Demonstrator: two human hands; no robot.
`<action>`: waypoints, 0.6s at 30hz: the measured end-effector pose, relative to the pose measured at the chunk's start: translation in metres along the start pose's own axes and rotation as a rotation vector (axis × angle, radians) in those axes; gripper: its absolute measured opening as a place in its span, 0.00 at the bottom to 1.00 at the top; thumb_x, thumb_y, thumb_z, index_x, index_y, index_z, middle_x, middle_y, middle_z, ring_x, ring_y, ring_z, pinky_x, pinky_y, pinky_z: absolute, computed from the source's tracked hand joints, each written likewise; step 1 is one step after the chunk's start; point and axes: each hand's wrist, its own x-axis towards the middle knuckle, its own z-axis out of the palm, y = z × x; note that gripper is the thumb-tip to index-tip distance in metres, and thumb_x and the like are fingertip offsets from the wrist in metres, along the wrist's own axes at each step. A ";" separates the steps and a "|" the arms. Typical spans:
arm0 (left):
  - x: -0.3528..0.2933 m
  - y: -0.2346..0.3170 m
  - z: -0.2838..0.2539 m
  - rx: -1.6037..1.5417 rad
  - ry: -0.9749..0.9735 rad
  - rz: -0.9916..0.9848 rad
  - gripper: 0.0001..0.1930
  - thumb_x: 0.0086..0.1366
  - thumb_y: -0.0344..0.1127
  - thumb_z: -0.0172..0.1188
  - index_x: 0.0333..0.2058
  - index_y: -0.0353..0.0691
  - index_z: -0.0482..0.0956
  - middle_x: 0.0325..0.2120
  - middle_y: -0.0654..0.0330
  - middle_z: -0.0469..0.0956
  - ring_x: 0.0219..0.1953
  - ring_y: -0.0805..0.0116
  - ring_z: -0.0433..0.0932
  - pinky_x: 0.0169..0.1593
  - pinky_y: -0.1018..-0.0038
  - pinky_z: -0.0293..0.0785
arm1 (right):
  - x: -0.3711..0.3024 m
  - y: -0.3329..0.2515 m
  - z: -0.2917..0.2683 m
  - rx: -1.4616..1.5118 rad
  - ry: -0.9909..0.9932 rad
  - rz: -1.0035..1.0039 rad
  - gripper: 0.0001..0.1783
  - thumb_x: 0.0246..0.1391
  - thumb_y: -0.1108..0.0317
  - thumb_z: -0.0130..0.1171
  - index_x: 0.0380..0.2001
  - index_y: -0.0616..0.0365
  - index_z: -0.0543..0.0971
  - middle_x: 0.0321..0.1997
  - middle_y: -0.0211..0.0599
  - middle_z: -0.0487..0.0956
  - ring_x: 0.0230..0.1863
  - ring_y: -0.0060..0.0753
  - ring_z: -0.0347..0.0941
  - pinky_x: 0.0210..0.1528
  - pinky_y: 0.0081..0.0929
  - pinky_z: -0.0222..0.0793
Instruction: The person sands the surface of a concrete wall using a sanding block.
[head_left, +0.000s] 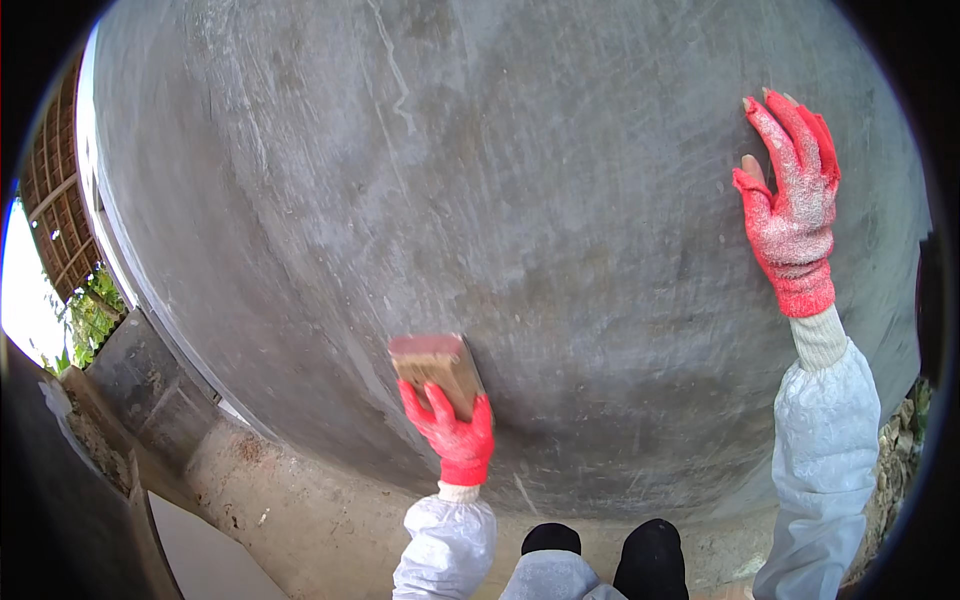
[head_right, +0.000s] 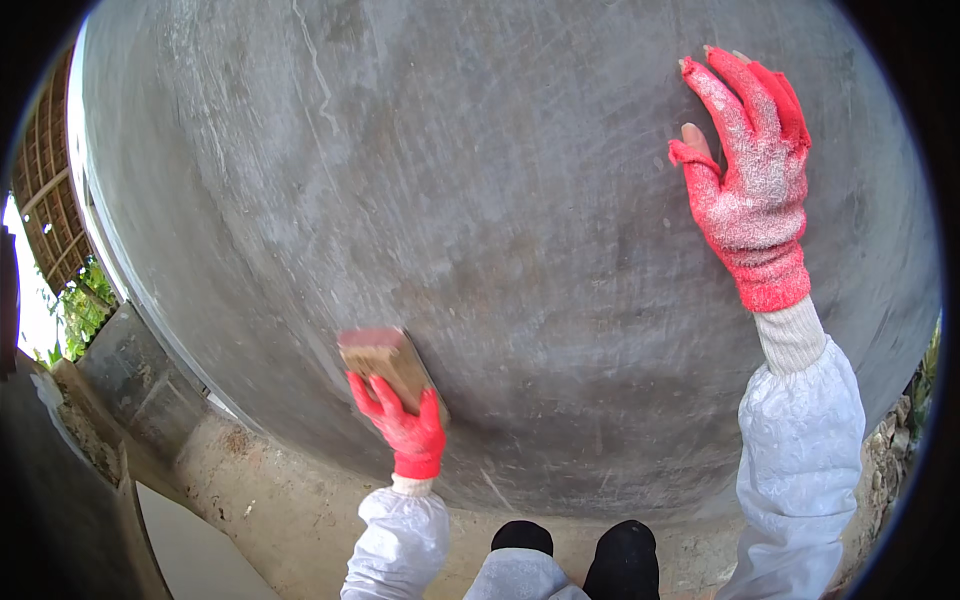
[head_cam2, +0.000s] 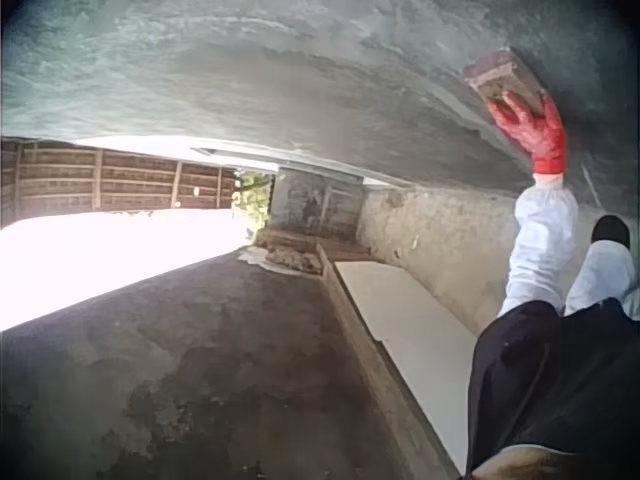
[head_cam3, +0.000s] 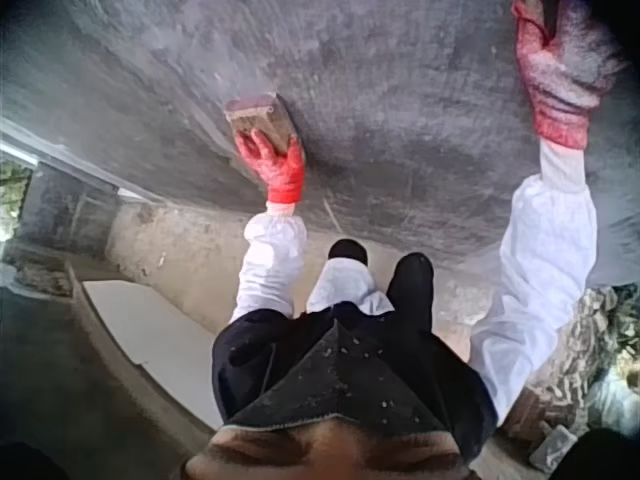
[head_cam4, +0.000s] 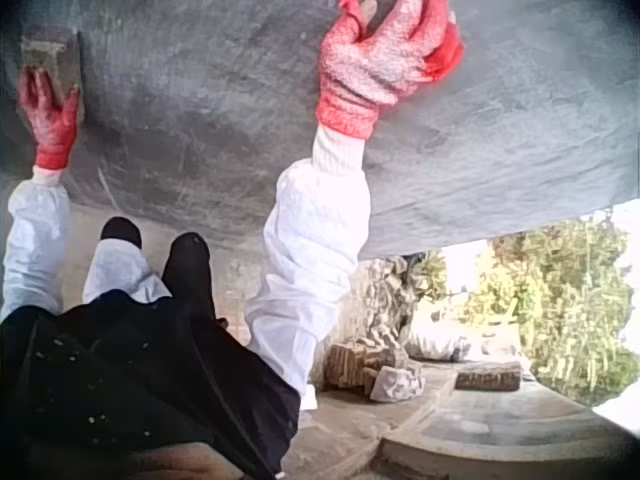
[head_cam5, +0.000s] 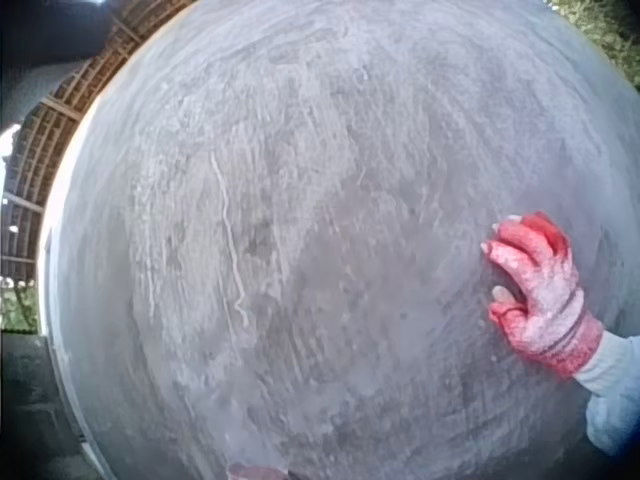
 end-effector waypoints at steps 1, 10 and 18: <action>-0.060 -0.013 -0.002 -0.045 -0.080 0.001 0.53 0.54 0.37 0.71 0.73 0.54 0.46 0.70 0.34 0.43 0.69 0.29 0.50 0.65 0.40 0.55 | 0.001 -0.005 0.002 -0.003 -0.001 0.019 0.30 0.46 0.73 0.69 0.57 0.49 0.77 0.62 0.32 0.74 0.64 0.47 0.66 0.66 0.42 0.63; 0.164 0.021 0.004 -0.038 0.107 0.043 0.41 0.60 0.33 0.67 0.70 0.45 0.58 0.70 0.45 0.49 0.71 0.42 0.51 0.70 0.54 0.54 | -0.004 0.002 -0.004 -0.008 -0.039 0.022 0.30 0.46 0.73 0.68 0.56 0.49 0.77 0.63 0.33 0.72 0.64 0.47 0.65 0.68 0.44 0.60; 0.136 0.014 0.005 -0.085 0.091 0.148 0.44 0.55 0.33 0.70 0.69 0.47 0.60 0.69 0.42 0.51 0.70 0.38 0.54 0.68 0.51 0.57 | -0.003 0.004 -0.003 -0.005 -0.009 0.024 0.31 0.46 0.73 0.68 0.57 0.50 0.77 0.63 0.33 0.72 0.66 0.48 0.63 0.69 0.44 0.59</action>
